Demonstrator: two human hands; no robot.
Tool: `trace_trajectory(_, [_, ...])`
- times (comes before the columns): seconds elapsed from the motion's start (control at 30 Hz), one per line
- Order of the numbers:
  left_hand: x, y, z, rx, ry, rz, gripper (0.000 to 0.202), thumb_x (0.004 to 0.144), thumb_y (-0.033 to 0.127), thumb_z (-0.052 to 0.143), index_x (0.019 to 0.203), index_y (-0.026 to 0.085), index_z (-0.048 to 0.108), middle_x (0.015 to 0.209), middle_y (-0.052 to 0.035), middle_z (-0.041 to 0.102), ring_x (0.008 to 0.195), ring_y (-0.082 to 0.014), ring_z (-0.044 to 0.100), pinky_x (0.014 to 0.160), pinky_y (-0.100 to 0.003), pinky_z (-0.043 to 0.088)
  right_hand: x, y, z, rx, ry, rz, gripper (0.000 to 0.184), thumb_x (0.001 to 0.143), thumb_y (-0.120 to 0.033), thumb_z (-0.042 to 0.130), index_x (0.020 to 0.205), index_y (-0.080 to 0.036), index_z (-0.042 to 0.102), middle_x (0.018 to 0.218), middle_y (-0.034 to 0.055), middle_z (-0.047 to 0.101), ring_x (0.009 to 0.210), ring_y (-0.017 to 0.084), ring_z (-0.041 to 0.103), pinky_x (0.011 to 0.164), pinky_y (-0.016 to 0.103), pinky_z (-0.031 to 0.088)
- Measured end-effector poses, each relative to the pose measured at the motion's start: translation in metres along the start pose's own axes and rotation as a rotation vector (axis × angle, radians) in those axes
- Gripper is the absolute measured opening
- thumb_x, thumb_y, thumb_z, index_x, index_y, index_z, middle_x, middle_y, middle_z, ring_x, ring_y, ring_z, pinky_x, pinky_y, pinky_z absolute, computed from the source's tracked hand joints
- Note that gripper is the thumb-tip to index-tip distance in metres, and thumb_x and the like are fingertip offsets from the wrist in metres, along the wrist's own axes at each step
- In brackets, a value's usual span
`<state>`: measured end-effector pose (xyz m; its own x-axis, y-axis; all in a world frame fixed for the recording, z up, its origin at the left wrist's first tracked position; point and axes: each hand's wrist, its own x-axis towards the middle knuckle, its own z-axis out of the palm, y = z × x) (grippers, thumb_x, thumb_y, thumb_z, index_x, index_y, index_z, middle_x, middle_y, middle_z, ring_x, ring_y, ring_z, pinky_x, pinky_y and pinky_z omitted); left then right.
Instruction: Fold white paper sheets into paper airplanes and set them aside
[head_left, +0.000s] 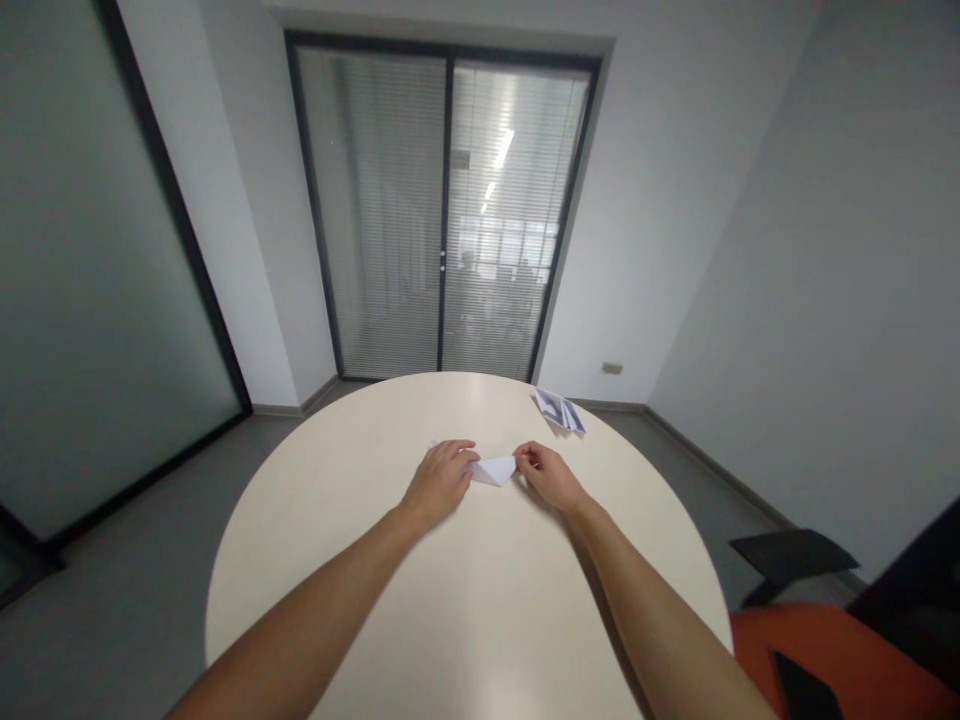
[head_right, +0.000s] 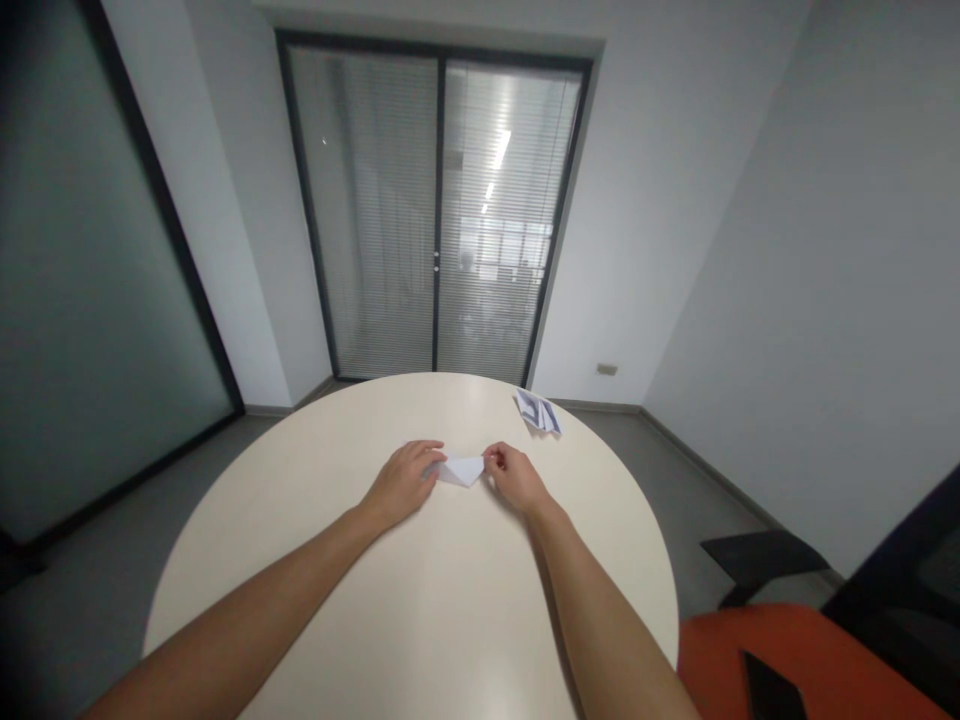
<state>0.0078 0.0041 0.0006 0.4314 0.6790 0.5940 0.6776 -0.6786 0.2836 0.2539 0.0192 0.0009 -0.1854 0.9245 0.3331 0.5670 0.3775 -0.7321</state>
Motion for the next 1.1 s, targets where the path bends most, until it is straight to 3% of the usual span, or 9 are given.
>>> trace_trajectory(0.17, [-0.002,-0.003,0.003,-0.003,-0.029,-0.028,0.033,0.094,0.017,0.048,0.122,0.022,0.065,0.132,-0.0078,0.062,0.121,-0.0242,0.055,0.106,-0.043,0.043,0.0,0.002,0.0,-0.066,-0.012,0.037,0.023,0.086,-0.026,0.05,0.099,-0.017,0.066,0.068,-0.0004,0.064,0.059,0.014,0.055,0.058,0.024,0.039])
trace_trajectory(0.37, [-0.008,-0.007,0.008,-0.009,-0.164,-0.031,0.046,0.093,0.021,0.05,0.139,0.018,0.054,0.142,-0.0128,0.055,0.131,-0.0274,0.049,0.112,-0.046,0.037,-0.002,-0.001,-0.003,-0.278,-0.042,-0.004,0.02,0.085,-0.02,0.052,0.093,-0.018,0.069,0.077,0.0038,0.07,0.068,0.017,0.06,0.064,0.026,0.041])
trace_trajectory(0.5, [-0.011,-0.013,0.014,0.003,-0.235,-0.051,0.043,0.095,0.027,0.048,0.136,0.016,0.057,0.147,-0.015,0.051,0.137,-0.0292,0.045,0.115,-0.047,0.032,-0.001,-0.006,-0.003,-0.398,-0.022,-0.121,0.019,0.086,-0.018,0.054,0.093,-0.018,0.071,0.092,0.0083,0.072,0.087,0.021,0.063,0.08,0.031,0.046])
trace_trajectory(0.6, [-0.012,-0.015,0.016,0.0,-0.251,-0.059,0.041,0.096,0.029,0.046,0.133,0.017,0.06,0.148,-0.0135,0.05,0.138,-0.0273,0.044,0.116,-0.045,0.031,-0.002,-0.017,0.001,-0.386,-0.028,-0.254,0.023,0.09,-0.021,0.053,0.104,-0.019,0.072,0.105,0.0097,0.072,0.101,0.023,0.062,0.093,0.036,0.045])
trace_trajectory(0.77, [-0.011,-0.014,0.016,-0.005,-0.285,-0.065,0.043,0.098,0.03,0.041,0.135,0.017,0.059,0.148,-0.0134,0.05,0.139,-0.0266,0.043,0.116,-0.044,0.032,-0.008,-0.033,0.014,-0.354,-0.214,-0.445,0.033,0.093,-0.027,0.054,0.122,-0.021,0.069,0.123,0.011,0.068,0.115,0.026,0.06,0.102,0.04,0.045])
trace_trajectory(0.97, [-0.012,-0.012,0.019,0.048,-0.304,-0.149,0.045,0.098,0.033,0.041,0.139,0.02,0.054,0.151,-0.0143,0.046,0.142,-0.0325,0.038,0.115,-0.056,0.028,-0.009,-0.028,0.017,-0.291,-0.268,-0.413,0.032,0.093,-0.028,0.054,0.119,-0.023,0.072,0.124,0.0102,0.069,0.116,0.025,0.061,0.102,0.039,0.046])
trace_trajectory(1.1, [-0.013,-0.013,0.021,0.052,-0.283,-0.216,0.047,0.098,0.037,0.04,0.14,0.019,0.052,0.153,-0.0157,0.043,0.144,-0.0344,0.035,0.115,-0.057,0.026,-0.007,-0.021,0.014,-0.285,-0.243,-0.378,0.03,0.093,-0.032,0.056,0.114,-0.022,0.075,0.122,0.012,0.07,0.114,0.026,0.063,0.101,0.04,0.047])
